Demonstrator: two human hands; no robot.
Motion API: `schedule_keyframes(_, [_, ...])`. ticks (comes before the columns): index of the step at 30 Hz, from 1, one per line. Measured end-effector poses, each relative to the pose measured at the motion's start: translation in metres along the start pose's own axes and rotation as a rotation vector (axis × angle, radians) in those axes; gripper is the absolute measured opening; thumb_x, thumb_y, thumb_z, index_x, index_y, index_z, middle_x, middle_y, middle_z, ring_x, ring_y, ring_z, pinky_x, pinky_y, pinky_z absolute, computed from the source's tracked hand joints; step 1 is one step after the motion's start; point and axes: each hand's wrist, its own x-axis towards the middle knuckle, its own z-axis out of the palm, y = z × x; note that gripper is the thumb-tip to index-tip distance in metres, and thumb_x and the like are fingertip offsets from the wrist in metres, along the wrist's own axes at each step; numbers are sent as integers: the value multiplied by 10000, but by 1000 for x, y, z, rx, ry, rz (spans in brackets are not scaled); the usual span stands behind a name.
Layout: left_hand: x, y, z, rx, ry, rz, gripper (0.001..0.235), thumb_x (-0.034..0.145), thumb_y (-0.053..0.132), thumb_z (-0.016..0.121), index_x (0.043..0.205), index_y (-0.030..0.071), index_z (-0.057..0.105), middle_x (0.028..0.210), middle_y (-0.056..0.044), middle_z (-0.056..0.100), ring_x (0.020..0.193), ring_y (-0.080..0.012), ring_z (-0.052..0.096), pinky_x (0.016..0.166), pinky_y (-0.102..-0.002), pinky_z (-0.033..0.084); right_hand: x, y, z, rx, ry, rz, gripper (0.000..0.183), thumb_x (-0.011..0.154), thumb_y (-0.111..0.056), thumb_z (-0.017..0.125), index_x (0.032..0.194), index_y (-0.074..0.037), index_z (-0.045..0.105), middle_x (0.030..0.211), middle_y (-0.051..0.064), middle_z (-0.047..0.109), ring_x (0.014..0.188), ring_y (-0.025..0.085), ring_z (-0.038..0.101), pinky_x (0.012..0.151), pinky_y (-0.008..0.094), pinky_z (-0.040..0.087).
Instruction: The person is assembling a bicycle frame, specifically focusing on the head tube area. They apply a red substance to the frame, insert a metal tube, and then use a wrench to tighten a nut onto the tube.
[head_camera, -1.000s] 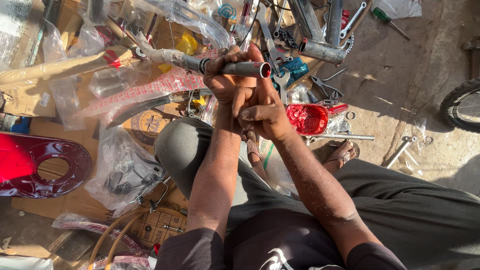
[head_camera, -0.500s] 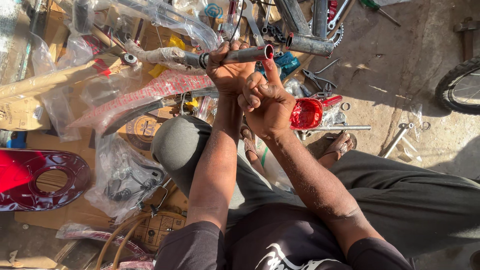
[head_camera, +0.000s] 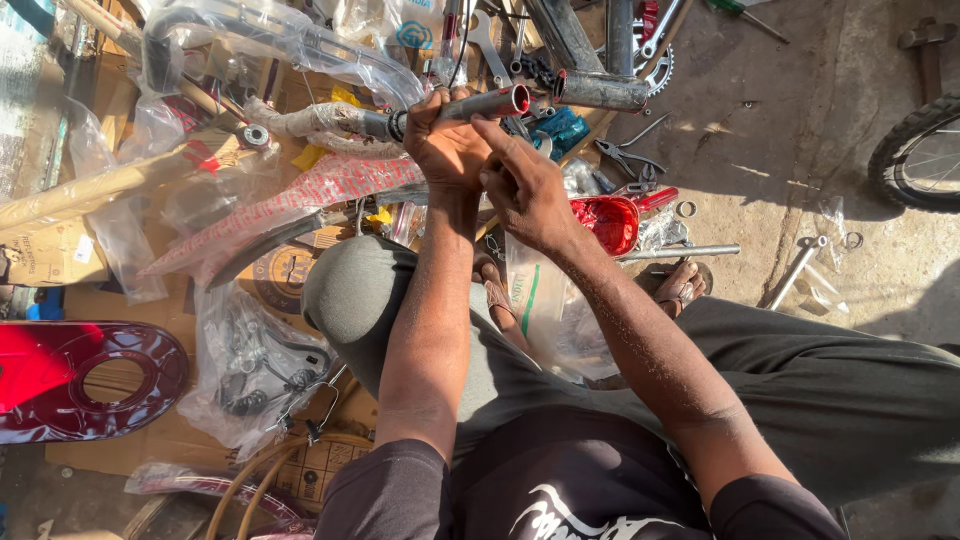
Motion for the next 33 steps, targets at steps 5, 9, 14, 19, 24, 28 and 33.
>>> schedule_keyframes(5, [-19, 5, 43, -73, -165, -150, 109, 930, 234, 688, 871, 147, 656, 824, -12, 663, 846, -164, 610, 882, -387, 476, -45, 51, -10, 211, 127, 362, 663, 876, 95, 663, 1500, -77, 517, 1061, 37, 641, 889, 120, 634, 772, 313, 579])
schedule_keyframes(9, [-61, -24, 68, -6, -214, -258, 220, 1000, 344, 693, 998, 124, 699, 846, -36, 676, 726, -147, 555, 745, -354, 452, -38, 60, 9, 475, 108, 277, 736, 805, 70, 704, 1493, -39, 468, 1144, 59, 623, 991, 139, 612, 853, 331, 555])
schedule_keyframes(14, [-93, -76, 69, 106, -103, -419, 366, 1002, 446, 708, 1071, 86, 696, 844, -40, 660, 690, -144, 566, 642, -327, 450, -39, 42, 49, 1034, 268, 430, 773, 766, 55, 677, 1501, -43, 458, 1087, 69, 624, 926, 156, 619, 820, 341, 569])
schedule_keyframes(19, [-104, -84, 67, 636, -155, -675, 603, 959, 642, 587, 942, 57, 735, 832, -93, 725, 599, -167, 605, 568, -314, 481, -39, 45, 49, 1280, 444, 507, 813, 727, 40, 650, 1510, -47, 449, 1030, 80, 625, 860, 174, 627, 787, 352, 583])
schedule_keyframes(24, [-103, -22, 72, 1829, -742, -220, 389, 934, 497, 688, 985, 115, 740, 886, -53, 761, 755, -172, 755, 702, -336, 604, -40, 60, 39, 1324, 519, 546, 853, 689, 25, 623, 1518, -51, 440, 973, 90, 626, 795, 191, 634, 755, 362, 597])
schedule_keyframes(28, [-48, 50, 81, 2384, -581, 182, 556, 757, 184, 865, 1247, 74, 626, 1152, -160, 688, 1007, -311, 701, 880, -447, 547, -42, 70, 34, 1271, 569, 548, 886, 658, 13, 601, 1525, -54, 432, 928, 99, 627, 743, 205, 640, 729, 371, 608])
schedule_keyframes(33, [-25, 53, 83, 2262, -895, 528, 705, 576, 99, 821, 1260, 60, 651, 1143, -146, 719, 948, -308, 733, 829, -392, 572, -35, 59, -3, 813, 302, 355, 1110, 589, 1, 622, 1671, -64, 382, 1167, 225, 520, 1016, 304, 554, 905, 440, 502])
